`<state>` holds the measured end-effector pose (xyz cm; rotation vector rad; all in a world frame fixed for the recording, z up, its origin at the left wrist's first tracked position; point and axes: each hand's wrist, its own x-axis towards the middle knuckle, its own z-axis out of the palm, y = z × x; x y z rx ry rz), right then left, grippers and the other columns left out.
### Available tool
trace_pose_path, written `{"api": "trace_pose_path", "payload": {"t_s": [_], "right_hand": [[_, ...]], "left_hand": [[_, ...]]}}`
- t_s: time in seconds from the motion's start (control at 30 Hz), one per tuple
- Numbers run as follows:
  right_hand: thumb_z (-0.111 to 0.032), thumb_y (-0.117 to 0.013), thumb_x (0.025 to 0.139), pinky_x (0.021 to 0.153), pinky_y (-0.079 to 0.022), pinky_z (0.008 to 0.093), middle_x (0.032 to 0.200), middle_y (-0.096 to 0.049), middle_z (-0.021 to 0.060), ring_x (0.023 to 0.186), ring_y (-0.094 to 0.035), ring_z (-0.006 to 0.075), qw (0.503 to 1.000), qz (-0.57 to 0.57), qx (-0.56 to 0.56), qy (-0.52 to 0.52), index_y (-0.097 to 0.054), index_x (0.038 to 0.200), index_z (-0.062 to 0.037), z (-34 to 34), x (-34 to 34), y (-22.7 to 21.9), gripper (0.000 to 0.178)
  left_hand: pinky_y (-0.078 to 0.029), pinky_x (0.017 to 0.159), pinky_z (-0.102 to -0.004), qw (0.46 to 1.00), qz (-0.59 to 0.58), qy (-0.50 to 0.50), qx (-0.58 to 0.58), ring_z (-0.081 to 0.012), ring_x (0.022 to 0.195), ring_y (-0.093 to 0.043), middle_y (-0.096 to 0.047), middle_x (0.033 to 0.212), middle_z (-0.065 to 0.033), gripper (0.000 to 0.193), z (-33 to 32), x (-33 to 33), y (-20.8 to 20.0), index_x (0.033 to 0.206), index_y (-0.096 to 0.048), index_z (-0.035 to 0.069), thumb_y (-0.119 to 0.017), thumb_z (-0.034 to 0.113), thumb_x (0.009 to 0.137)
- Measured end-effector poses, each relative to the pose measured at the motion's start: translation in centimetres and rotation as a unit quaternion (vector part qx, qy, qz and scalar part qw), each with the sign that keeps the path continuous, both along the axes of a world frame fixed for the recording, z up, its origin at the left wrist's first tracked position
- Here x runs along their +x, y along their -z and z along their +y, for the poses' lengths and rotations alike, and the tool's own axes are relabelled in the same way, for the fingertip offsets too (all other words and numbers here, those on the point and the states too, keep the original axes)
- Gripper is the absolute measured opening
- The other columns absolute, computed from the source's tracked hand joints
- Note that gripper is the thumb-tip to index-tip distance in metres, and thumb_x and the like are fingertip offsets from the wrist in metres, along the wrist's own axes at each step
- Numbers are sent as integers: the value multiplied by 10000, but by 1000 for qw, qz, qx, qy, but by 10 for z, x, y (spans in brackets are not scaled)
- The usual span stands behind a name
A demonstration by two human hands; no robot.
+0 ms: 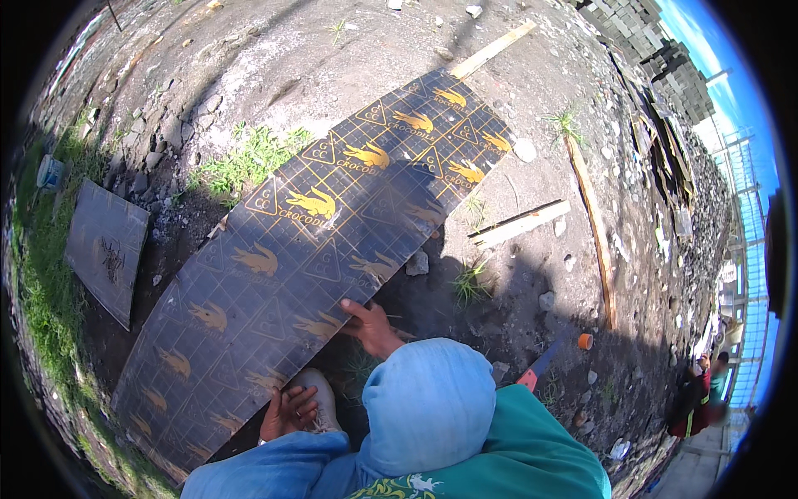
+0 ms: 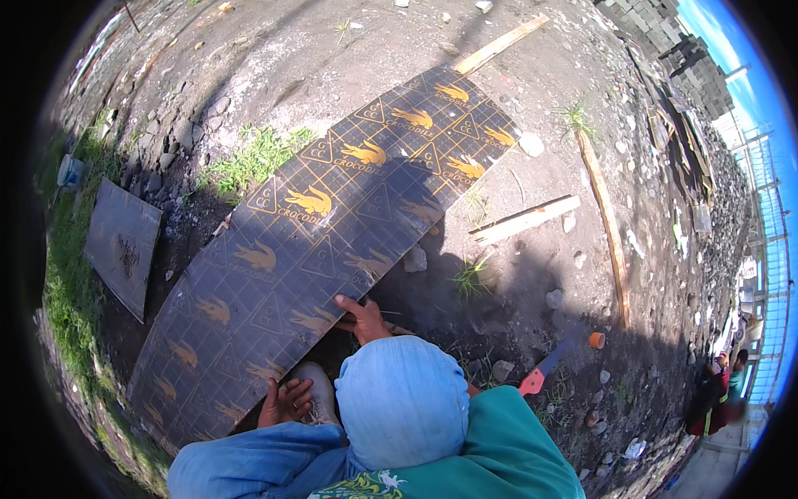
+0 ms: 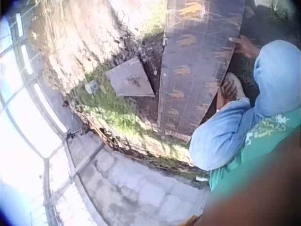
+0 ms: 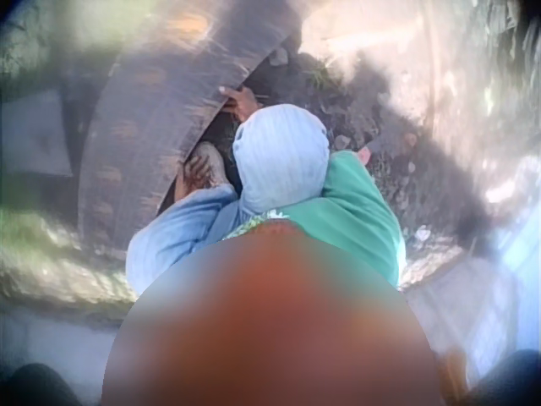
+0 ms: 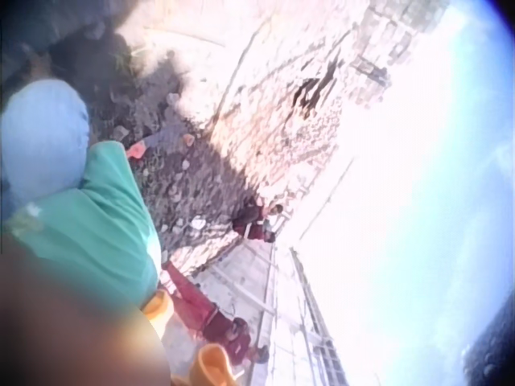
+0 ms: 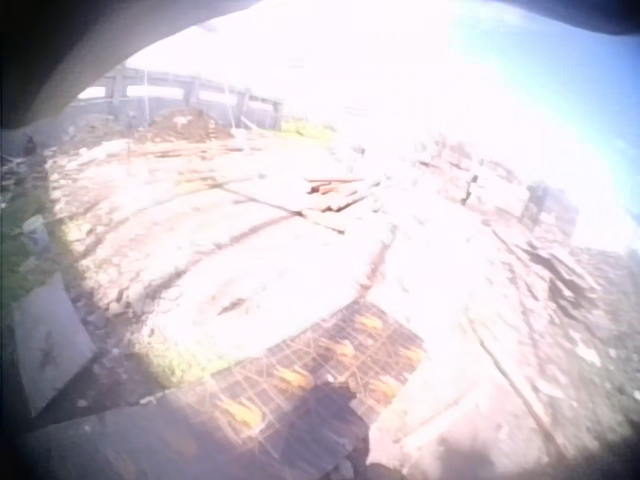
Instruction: The person positions a large patterned tile on a wooden support, uses a hand saw to cut it, then uses a hammer to tap the tile and a wooden strip to adjust alignment. The person handles the tile and tools directly on the ground.
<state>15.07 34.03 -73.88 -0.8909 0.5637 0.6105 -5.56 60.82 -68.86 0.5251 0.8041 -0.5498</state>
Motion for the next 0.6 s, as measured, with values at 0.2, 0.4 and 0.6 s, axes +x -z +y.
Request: {"api": "trace_pose_path", "payload": {"t_s": [0.2,0.4,0.6], "right_hand": [[-256,-812,924,1078,-556,606,1350,-657,176,1246,-676,364,999,-25,-20,6,-501,1481,0,-4,-1,-5,687],[-234,-811,897,1049,-576,615,1328,-664,201,1208,-695,382,999,-30,-30,26,-506,1463,20,0,-1,-26,691],[-219,-824,855,947,-631,597,1283,-656,207,1143,-703,383,990,-46,-86,105,-520,1436,34,-32,10,-15,703]], "left_hand": [[-554,1015,-472,984,65,24,166,-327,1192,-681,-682,1327,-238,821,72,-107,-34,1314,-580,30,-493,787,1009],[-520,1064,-483,914,178,-152,330,-374,1262,-647,-607,1427,-274,916,169,-175,-17,1435,-484,-13,-495,793,1001],[-485,1112,-494,737,231,-195,604,-420,1332,-613,-532,1526,-309,1030,323,-219,14,1556,-389,-55,-497,800,992]]}}
